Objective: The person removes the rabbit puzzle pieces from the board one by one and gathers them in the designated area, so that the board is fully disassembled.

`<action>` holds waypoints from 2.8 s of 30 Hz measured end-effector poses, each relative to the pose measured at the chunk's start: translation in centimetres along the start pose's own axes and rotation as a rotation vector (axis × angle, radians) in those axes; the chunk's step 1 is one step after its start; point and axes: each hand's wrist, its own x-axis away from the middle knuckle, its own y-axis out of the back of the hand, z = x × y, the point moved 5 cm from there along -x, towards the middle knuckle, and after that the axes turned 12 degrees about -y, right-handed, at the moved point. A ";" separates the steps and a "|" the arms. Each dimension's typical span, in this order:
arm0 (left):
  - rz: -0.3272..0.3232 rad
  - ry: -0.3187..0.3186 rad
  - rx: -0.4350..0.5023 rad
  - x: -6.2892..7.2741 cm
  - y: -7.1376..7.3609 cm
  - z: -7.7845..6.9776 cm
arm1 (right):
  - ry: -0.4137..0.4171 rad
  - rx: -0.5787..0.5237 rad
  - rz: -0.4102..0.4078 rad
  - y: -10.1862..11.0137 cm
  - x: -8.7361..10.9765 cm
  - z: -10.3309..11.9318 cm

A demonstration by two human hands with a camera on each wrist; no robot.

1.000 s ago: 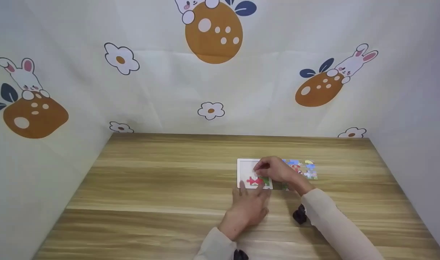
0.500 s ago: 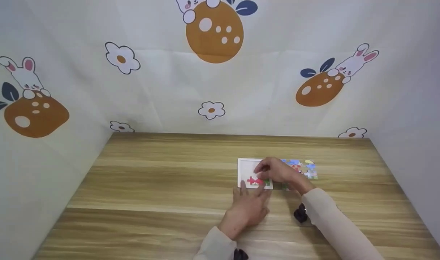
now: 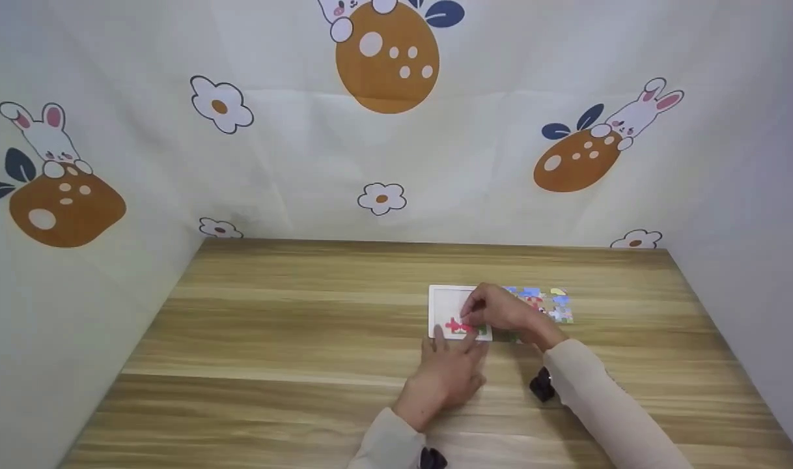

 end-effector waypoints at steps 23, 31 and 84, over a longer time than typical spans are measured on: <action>-0.013 -0.005 0.036 0.0 0.0 0.1 | -0.008 -0.012 -0.030 0.5 -0.1 -0.1; 0.000 -0.007 -0.009 -0.3 -0.2 0.1 | 0.064 -0.020 -0.062 2.4 1.0 -0.1; -0.016 0.000 0.085 0.1 0.0 0.1 | -0.089 0.229 -0.078 7.9 7.0 -7.3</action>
